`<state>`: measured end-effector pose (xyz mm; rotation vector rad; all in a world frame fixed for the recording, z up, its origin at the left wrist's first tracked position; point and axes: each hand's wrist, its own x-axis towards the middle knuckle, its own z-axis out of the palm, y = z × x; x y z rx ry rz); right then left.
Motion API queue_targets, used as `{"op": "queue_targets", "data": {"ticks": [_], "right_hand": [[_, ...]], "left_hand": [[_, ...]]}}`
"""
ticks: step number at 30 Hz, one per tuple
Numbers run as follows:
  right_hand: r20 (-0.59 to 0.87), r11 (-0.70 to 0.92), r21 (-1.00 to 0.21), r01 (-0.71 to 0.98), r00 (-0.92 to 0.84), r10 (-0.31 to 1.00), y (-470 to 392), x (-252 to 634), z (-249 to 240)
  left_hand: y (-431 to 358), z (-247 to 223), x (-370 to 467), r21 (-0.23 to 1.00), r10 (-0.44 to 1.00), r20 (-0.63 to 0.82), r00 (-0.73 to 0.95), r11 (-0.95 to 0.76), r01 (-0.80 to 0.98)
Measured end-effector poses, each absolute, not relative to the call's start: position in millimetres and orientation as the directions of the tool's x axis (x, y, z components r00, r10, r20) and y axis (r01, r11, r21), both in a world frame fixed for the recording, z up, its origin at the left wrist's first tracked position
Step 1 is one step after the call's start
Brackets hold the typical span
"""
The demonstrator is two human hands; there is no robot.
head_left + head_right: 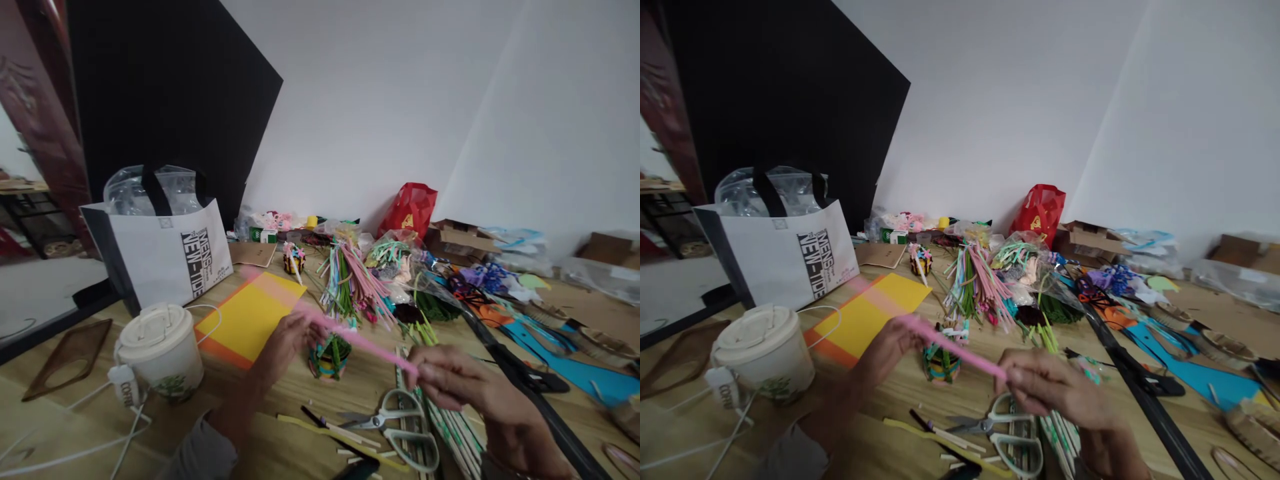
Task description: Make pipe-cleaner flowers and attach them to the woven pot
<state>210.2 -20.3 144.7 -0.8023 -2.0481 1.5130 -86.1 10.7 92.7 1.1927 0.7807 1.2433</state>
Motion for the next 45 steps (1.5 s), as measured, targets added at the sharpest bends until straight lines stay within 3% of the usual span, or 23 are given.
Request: {"op": "queue_targets", "data": {"ticks": [3, 7, 14, 18, 20, 22, 33, 38, 45], "right_hand": [[-0.047, 0.290, -0.925, 0.244, -0.834, 0.550, -19.4, 198.6, 143.4], [-0.103, 0.313, -0.900, 0.303, -0.845, 0.525, -12.1, 183.7, 132.8], [-0.088, 0.334, -0.839, 0.428, -0.714, 0.694, -5.4, 167.7, 119.9], [0.184, 0.493, -0.708, 0.505, -0.542, 0.820, -5.2, 168.5, 125.0], [0.309, 0.579, -0.619, 0.531, -0.513, 0.801, -8.6, 169.4, 130.2], [0.345, 0.650, -0.552, 0.522, -0.567, 0.748, -14.6, 168.5, 135.4], [0.297, 0.710, -0.240, 0.662, -0.646, 0.703, -27.7, 157.0, 110.9], [0.232, 0.672, -0.241, 0.700, -0.631, 0.740, -28.0, 155.9, 97.1], [0.127, 0.601, -0.399, 0.692, -0.608, 0.784, -29.8, 157.0, 84.1]], "left_hand": [[2.8, 95.5, -64.6, 0.959, 0.882, 0.032, 0.470, 0.105, -0.262], [-14.1, 97.0, -42.3, 0.993, 0.802, -0.065, 0.593, 0.110, -0.040], [-23.8, 90.2, -39.1, 0.991, 0.838, -0.103, 0.535, 0.132, -0.015], [-21.8, 84.8, -42.4, 0.975, 0.849, -0.117, 0.515, 0.196, -0.101], [-20.6, 82.2, -43.0, 0.959, 0.842, -0.136, 0.522, 0.244, -0.143], [-19.2, 80.2, -43.0, 0.939, 0.832, -0.155, 0.532, 0.291, -0.182], [-13.3, 67.7, -39.5, 0.903, 0.769, -0.173, 0.615, 0.373, -0.212], [-13.1, 51.7, -37.1, 0.910, 0.768, -0.181, 0.614, 0.368, -0.192], [-13.5, 35.9, -33.0, 0.894, 0.739, -0.212, 0.639, 0.411, -0.179]]}}
